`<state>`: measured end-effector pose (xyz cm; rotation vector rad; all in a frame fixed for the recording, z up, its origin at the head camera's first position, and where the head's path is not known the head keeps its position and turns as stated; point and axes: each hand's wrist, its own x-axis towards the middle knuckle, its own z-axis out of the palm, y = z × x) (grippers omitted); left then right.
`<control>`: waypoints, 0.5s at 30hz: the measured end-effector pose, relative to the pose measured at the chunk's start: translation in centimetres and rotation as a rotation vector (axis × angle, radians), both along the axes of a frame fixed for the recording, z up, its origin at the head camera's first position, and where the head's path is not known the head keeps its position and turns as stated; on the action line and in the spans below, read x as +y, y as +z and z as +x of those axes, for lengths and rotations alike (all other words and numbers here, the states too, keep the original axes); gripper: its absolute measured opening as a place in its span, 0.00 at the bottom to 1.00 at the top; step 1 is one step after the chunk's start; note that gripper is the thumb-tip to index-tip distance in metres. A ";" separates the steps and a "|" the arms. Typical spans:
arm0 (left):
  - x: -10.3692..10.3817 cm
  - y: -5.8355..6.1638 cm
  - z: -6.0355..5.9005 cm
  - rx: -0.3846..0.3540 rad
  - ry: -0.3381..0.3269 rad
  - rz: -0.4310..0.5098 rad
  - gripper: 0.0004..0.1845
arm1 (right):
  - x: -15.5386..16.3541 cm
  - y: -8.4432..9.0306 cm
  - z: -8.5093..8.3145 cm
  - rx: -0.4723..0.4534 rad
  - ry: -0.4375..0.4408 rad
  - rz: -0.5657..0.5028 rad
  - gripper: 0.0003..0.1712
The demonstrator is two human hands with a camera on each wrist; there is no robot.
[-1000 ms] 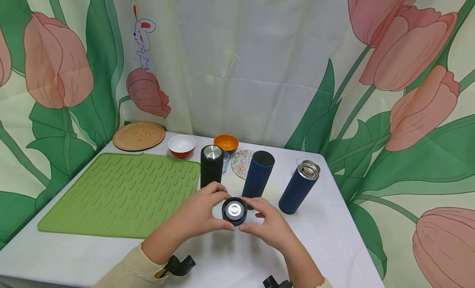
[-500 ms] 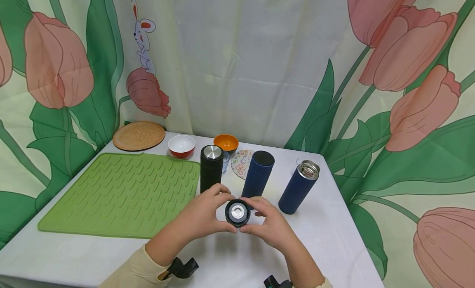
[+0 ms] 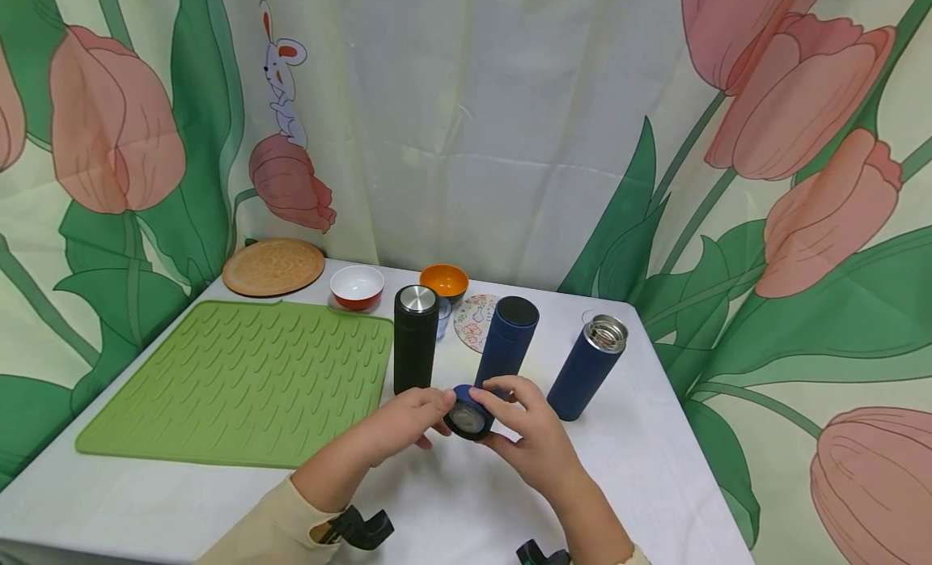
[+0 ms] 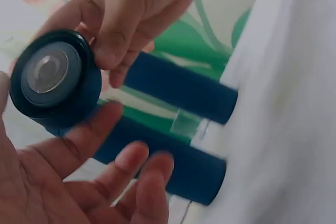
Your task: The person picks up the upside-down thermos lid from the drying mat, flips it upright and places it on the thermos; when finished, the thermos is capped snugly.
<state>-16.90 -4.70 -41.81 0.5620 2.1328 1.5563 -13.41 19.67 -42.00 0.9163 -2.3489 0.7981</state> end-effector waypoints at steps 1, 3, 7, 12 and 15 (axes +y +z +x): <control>0.0 -0.1 -0.1 -0.064 -0.019 0.042 0.36 | 0.0 0.0 0.0 0.047 0.007 0.024 0.45; 0.1 -0.4 -0.2 -0.153 -0.054 0.113 0.40 | 0.1 -0.1 -0.2 0.119 0.029 0.055 0.45; 0.2 -0.8 -0.4 -0.227 -0.103 0.204 0.39 | 0.3 -0.2 -0.2 0.188 0.070 0.081 0.44; 0.1 -0.9 -0.6 -0.253 -0.151 0.255 0.37 | 0.5 -0.2 -0.2 0.213 0.074 0.091 0.43; 0.0 -0.9 -0.7 -0.265 -0.165 0.257 0.35 | 0.5 -0.2 -0.2 0.229 0.066 0.106 0.45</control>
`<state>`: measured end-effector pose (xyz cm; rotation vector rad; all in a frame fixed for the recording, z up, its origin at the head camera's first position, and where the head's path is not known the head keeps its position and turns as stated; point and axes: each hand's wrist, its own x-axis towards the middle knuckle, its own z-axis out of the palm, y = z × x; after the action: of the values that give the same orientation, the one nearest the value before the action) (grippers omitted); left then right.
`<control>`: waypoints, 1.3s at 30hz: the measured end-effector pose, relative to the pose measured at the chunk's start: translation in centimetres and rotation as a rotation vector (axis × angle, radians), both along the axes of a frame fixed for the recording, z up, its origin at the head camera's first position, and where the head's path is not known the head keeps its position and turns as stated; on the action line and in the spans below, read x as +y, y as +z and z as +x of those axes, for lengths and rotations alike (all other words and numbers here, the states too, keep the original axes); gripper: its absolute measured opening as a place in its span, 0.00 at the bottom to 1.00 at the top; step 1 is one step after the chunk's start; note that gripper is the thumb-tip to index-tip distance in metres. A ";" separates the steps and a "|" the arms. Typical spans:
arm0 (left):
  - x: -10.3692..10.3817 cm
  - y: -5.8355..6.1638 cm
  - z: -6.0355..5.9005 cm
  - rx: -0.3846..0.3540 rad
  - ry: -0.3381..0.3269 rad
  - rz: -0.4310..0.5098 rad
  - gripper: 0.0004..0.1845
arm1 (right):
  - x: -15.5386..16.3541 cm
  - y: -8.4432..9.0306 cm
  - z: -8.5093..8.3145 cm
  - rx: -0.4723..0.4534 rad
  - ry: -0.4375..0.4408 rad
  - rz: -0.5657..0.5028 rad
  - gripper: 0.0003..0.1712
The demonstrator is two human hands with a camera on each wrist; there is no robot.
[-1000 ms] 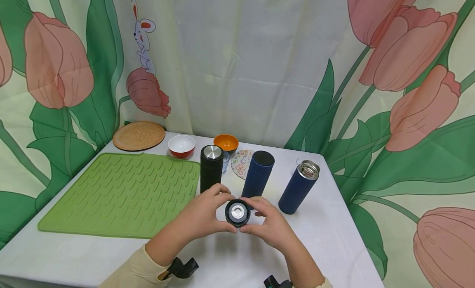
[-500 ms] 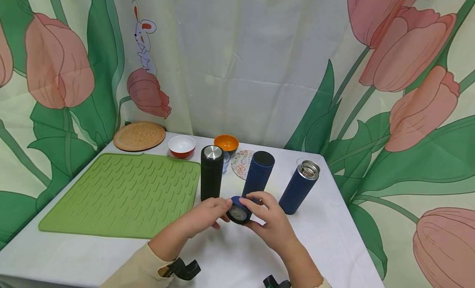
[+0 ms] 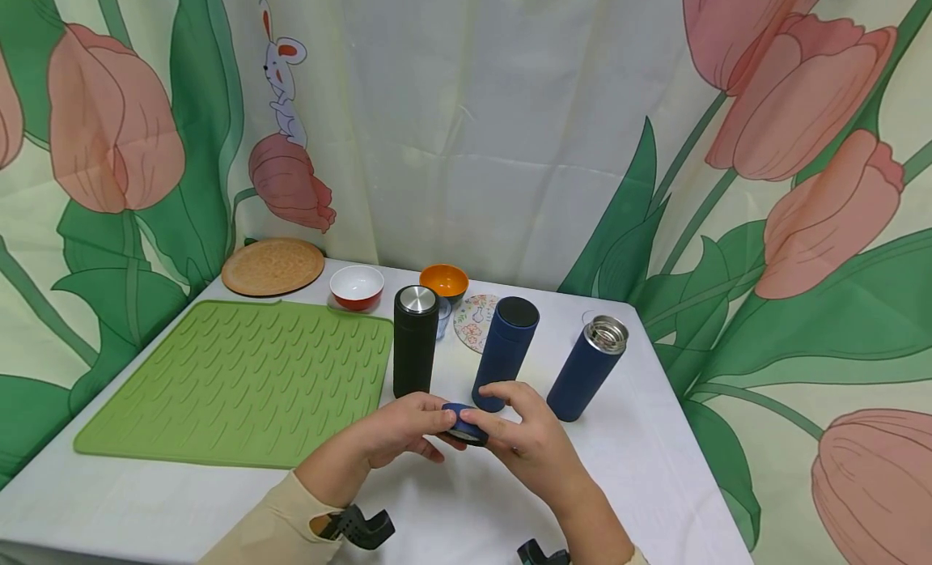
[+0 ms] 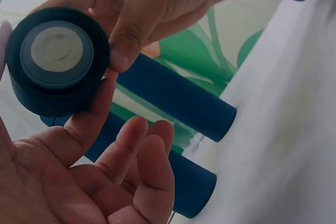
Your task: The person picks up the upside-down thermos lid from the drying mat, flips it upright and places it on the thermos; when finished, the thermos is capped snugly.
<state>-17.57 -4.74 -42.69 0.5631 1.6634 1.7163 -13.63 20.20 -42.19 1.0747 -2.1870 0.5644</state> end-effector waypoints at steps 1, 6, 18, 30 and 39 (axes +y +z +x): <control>0.0 0.0 0.0 0.000 -0.004 -0.001 0.33 | 0.0 0.0 0.0 0.007 -0.002 0.004 0.46; 0.1 0.1 0.1 0.044 0.046 -0.009 0.28 | -0.1 0.2 0.1 -0.018 -0.016 0.006 0.44; 0.8 0.5 1.0 0.423 0.318 -0.118 0.30 | -0.1 0.7 0.6 -0.627 -0.165 -0.313 0.39; 1.2 0.8 1.6 0.522 0.285 -0.142 0.29 | 0.3 0.7 0.7 -0.730 -0.095 -0.287 0.32; 1.4 0.6 1.9 0.536 0.305 -0.141 0.28 | 1.9 0.9 0.6 -0.451 -0.190 -0.523 0.17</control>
<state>-15.69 -3.32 -42.11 0.7818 2.3290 1.7319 -13.03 22.12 -41.30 0.4856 -2.2764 1.2994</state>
